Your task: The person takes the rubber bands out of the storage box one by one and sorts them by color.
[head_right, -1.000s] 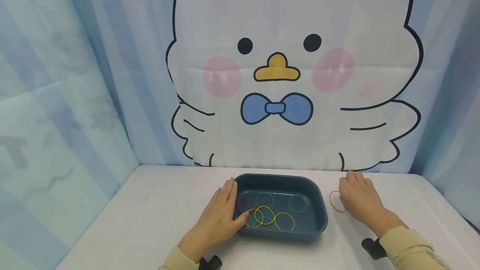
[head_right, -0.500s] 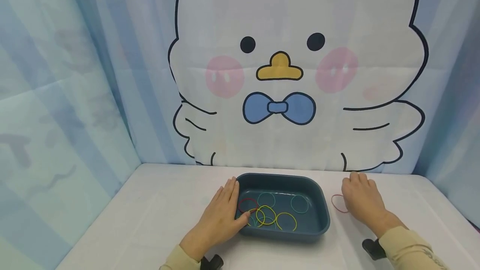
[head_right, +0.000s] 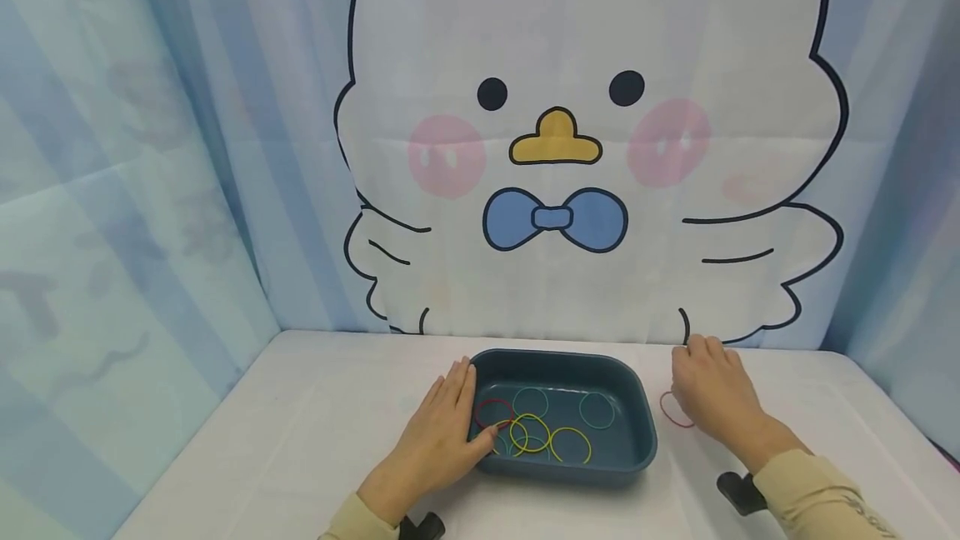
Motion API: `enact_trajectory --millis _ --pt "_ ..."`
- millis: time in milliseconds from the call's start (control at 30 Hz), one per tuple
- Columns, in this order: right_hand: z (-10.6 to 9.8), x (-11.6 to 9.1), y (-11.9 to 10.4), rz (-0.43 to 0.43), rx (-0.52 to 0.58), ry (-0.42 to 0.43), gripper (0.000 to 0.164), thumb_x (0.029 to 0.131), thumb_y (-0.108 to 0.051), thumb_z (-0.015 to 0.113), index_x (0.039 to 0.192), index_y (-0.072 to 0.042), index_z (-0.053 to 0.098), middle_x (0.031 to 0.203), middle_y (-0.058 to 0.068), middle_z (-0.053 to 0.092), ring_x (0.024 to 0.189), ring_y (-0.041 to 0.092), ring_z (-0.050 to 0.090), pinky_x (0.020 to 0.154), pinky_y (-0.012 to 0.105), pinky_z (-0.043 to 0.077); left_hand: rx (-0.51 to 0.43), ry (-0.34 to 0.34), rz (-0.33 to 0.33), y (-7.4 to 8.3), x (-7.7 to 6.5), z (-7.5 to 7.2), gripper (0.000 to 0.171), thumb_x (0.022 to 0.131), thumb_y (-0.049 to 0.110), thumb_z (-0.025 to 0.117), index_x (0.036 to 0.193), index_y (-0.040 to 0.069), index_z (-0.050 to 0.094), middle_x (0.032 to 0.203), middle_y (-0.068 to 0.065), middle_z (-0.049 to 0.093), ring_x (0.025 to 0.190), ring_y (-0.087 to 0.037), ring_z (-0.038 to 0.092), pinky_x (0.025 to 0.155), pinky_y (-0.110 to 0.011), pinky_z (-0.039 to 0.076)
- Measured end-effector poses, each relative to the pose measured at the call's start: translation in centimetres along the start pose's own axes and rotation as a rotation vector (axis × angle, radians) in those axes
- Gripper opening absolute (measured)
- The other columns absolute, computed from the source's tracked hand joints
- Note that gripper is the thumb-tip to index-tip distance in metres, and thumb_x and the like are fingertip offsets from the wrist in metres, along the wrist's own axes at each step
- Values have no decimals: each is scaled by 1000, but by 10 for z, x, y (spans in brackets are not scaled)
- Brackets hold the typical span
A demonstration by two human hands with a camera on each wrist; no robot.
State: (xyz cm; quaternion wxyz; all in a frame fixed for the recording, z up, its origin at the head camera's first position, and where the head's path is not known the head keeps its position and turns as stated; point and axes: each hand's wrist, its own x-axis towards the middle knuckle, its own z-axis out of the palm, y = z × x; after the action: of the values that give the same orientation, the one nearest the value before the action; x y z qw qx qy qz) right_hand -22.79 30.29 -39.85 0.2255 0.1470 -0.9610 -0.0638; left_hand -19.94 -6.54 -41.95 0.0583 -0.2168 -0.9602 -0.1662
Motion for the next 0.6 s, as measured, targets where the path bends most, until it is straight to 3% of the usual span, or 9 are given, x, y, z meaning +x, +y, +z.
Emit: enact_trajectory --millis 600 --pt "-25 16 -30 -106 45 89 19 74 -8 76 81 -4 60 75 6 47 74 24 44 61 36 38 -3 14 -1 -1 1 1 83 95 47 48 156 -3 22 165 -17 17 154 -30 18 124 -48 21"
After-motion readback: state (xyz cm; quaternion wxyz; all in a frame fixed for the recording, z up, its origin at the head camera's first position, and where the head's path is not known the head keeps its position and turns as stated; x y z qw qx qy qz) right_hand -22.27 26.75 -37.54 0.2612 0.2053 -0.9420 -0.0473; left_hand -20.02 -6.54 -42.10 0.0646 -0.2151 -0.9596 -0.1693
